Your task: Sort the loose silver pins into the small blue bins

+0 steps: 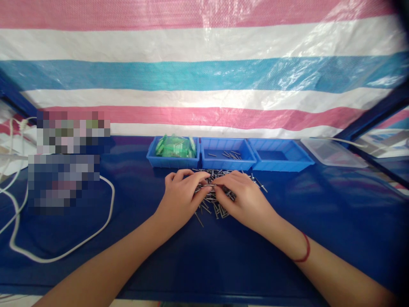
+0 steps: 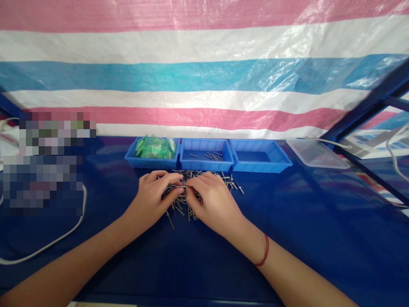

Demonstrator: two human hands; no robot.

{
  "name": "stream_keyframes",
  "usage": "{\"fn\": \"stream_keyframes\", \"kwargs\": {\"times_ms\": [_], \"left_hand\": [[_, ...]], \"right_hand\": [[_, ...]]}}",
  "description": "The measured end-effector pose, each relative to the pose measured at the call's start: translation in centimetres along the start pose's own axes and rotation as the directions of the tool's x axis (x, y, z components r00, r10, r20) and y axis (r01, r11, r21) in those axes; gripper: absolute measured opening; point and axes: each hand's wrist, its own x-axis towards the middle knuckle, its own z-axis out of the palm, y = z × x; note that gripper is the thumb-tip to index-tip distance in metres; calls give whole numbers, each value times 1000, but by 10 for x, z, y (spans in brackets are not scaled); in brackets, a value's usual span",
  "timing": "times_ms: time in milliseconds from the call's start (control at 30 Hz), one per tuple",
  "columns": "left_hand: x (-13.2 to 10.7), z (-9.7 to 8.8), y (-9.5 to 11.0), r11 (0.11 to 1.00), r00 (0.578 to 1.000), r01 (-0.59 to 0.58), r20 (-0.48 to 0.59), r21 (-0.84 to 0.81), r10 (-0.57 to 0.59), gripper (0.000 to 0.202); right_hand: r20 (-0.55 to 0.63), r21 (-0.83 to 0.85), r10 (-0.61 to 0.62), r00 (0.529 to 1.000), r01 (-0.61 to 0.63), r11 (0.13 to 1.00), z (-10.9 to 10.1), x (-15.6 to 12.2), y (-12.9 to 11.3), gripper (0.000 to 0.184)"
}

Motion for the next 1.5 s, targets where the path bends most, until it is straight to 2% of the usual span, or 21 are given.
{"fn": "stream_keyframes", "kwargs": {"times_ms": [100, 233, 400, 600, 867, 967, 1067, 1200, 1267, 1333, 1500], "left_hand": [[0, -4, 3, 997, 998, -6, -71, -71, 1, 19], [-1, -7, 6, 978, 991, 0, -133, -208, -29, 15], [-2, -5, 7, 931, 988, 62, -109, -361, -108, 15], [-2, -4, 5, 922, 985, 91, -102, -375, -139, 13], [0, -5, 3, 937, 993, -2, -108, -348, -38, 12], [2, -4, 0, 949, 994, -59, -103, -310, 28, 12], [1, -3, 0, 961, 991, -121, -84, -249, 103, 14], [0, -4, 1, 984, 996, -85, -46, -158, 79, 24], [-1, -3, 0, 989, 997, -69, -26, -129, 66, 30], [-1, -1, -1, 992, 998, -68, 1, -108, 68, 27], [-1, 2, -5, 996, 994, -82, 66, -44, 84, 20]], "right_hand": [[-77, 78, 31, 997, -25, 997, -3, 2, -4, 12], [-72, 182, 37, 997, -23, 983, -4, 2, -9, 13], [-48, 257, 39, 998, -25, 966, -2, 1, -10, 12], [-36, 270, 37, 999, -25, 963, -2, 0, -10, 11], [-126, 275, 136, 983, -97, 956, -2, -1, -4, 5], [-140, 285, 118, 983, -75, 956, -4, -2, -5, 7], [-139, 235, 64, 988, -30, 971, -7, 0, -6, 14], [-246, 160, 71, 967, -32, 987, -11, 5, 7, 12], [-347, 88, 100, 932, -74, 993, -13, 9, 21, 10], [-425, -17, 119, 897, -140, 990, -14, 14, 38, 14], [-431, -268, 188, 883, -324, 907, -14, 20, 65, 20]]}}
